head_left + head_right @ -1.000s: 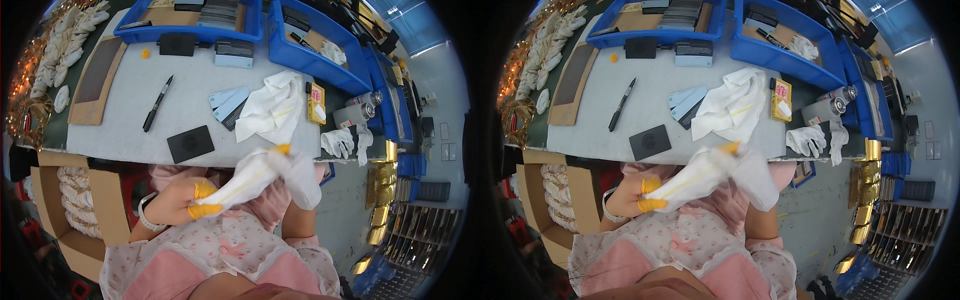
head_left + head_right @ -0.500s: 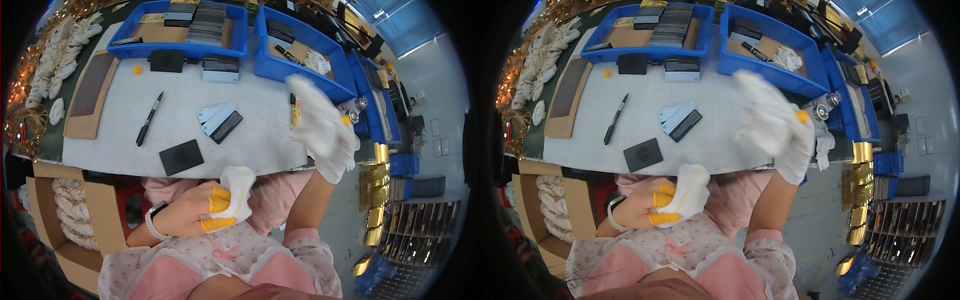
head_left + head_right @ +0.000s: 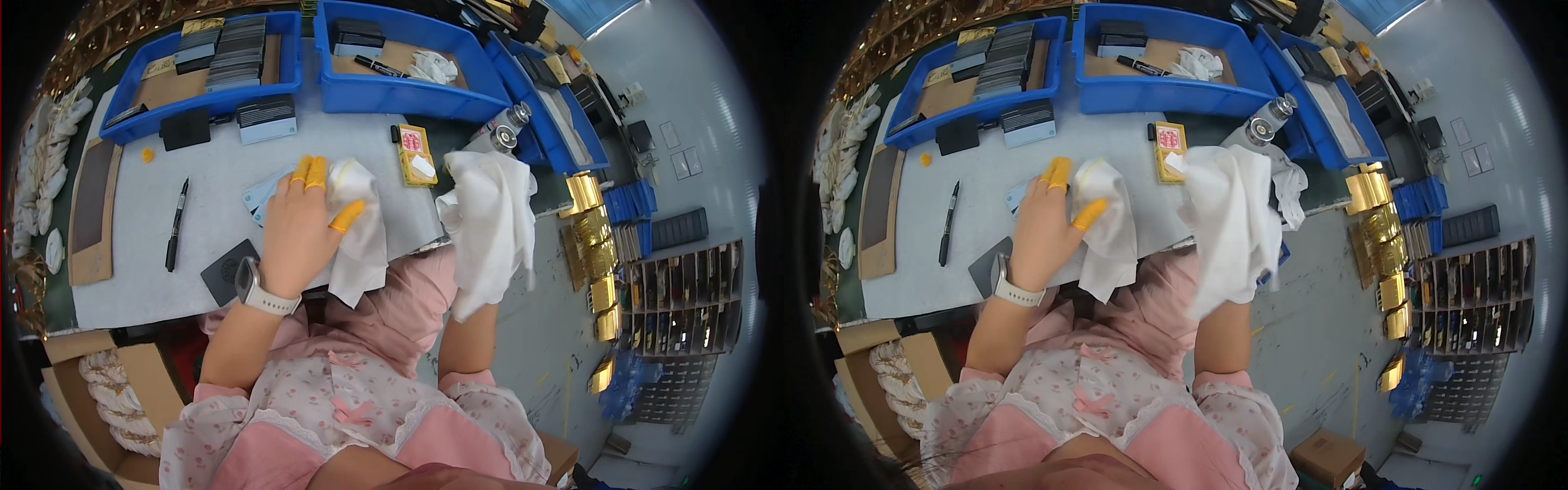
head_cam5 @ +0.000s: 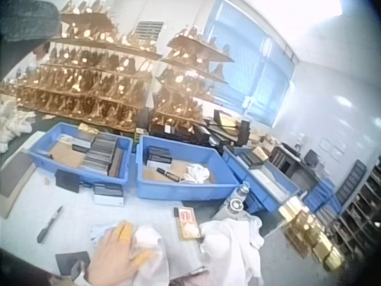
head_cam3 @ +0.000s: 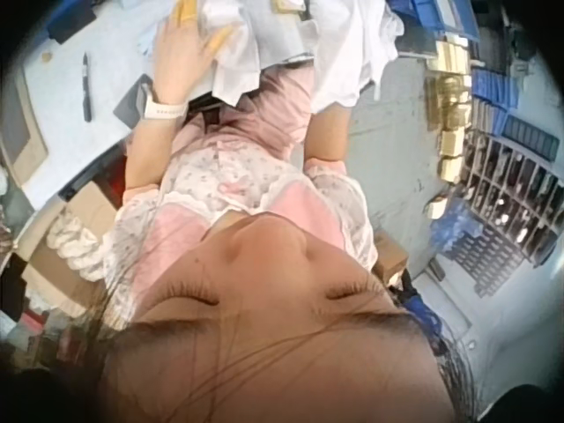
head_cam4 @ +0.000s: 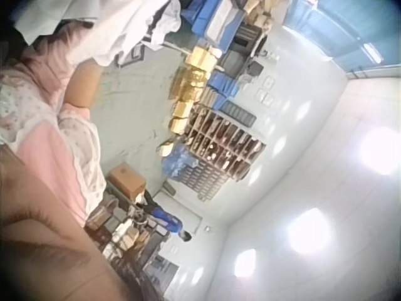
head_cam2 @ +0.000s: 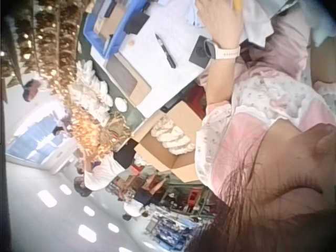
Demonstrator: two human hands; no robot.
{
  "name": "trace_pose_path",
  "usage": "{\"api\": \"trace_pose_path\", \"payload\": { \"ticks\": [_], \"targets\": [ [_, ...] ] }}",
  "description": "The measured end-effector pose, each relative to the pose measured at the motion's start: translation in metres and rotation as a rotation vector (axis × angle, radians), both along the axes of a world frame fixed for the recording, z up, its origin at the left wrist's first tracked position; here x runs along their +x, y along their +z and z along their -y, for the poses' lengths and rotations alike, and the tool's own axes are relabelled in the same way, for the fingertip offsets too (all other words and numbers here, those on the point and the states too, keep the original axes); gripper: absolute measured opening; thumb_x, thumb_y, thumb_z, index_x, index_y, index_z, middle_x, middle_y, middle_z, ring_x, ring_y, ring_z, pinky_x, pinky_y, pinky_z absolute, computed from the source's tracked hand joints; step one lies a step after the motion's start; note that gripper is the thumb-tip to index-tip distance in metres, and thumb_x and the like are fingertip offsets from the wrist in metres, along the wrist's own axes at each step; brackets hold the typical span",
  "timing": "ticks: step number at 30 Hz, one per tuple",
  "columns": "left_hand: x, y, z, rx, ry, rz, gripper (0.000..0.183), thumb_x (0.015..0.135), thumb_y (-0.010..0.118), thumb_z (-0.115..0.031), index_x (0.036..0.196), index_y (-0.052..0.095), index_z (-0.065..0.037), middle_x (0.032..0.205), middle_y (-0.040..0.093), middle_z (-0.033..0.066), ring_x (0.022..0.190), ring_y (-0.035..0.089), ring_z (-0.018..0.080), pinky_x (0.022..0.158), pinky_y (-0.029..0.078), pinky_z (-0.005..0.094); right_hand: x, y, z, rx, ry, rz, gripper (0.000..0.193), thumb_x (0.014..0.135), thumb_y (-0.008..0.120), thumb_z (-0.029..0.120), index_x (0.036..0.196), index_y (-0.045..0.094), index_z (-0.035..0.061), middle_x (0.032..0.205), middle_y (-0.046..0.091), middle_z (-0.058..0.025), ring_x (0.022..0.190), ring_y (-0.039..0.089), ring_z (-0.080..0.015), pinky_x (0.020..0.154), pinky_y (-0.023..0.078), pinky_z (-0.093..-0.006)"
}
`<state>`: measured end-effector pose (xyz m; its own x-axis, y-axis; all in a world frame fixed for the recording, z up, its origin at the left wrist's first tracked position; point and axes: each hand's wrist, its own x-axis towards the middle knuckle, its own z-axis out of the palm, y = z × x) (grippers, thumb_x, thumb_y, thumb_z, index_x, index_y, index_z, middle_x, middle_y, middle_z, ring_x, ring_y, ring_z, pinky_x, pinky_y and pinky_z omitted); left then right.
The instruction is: The person cleans black metal pieces with a cloth, then marks them with a marker.
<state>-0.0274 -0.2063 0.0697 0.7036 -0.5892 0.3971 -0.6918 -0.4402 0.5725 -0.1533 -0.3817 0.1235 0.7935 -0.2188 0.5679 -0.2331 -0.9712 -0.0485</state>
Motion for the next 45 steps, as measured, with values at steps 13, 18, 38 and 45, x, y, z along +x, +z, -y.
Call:
{"api": "trace_pose_path", "payload": {
  "ticks": [13, 18, 38, 45],
  "targets": [
    [-0.040, 0.020, -0.040, -0.743, -0.394, -1.150, 0.029, 0.085, 0.064, -0.014, 0.110, 0.056, -0.001, 0.102, 0.061, 0.0038, 0.092, 0.056, 0.0112, 0.085, 0.042, 0.0254, 0.003, -0.039, -0.026, 0.974, 0.201, -0.017, 0.048, 0.081, 0.058, 0.034, 0.116, 0.052, 0.0006, 0.117, 0.054, -0.0134, 0.105, 0.054, -0.0266, 0.086, 0.044, -0.0340],
    [-0.041, 0.040, -0.067, -1.056, -0.380, -0.977, 0.019, 0.086, 0.063, -0.008, 0.101, 0.056, 0.000, 0.095, 0.060, 0.0034, 0.087, 0.056, 0.0081, 0.079, 0.045, 0.0226, -0.036, -0.084, -0.025, 2.369, 0.840, 0.263, 0.060, 0.089, 0.042, 0.046, 0.124, 0.045, -0.0026, 0.121, 0.052, -0.0162, 0.109, 0.053, -0.0240, 0.093, 0.042, -0.0372],
    [-0.049, 0.054, -0.104, -1.186, -0.319, -1.197, 0.030, 0.091, 0.055, -0.025, 0.110, 0.052, -0.001, 0.097, 0.060, 0.0029, 0.084, 0.057, 0.0091, 0.075, 0.046, 0.0220, 0.015, 0.009, -0.103, 0.834, 0.680, -0.221, 0.081, 0.057, 0.080, 0.017, 0.128, 0.044, 0.0020, 0.113, 0.053, -0.0138, 0.101, 0.054, -0.0285, 0.088, 0.042, -0.0333],
    [-0.045, 0.029, -0.126, -1.207, -0.227, -1.131, 0.020, 0.088, 0.059, -0.015, 0.104, 0.055, -0.003, 0.091, 0.061, 0.0023, 0.080, 0.057, 0.0081, 0.072, 0.046, 0.0226, -0.006, -0.023, -0.088, 1.200, 0.913, 0.019, 0.035, 0.080, 0.061, 0.032, 0.104, 0.056, 0.0069, 0.107, 0.058, -0.0084, 0.094, 0.060, -0.0255, 0.076, 0.046, -0.0427]
  ]
}}
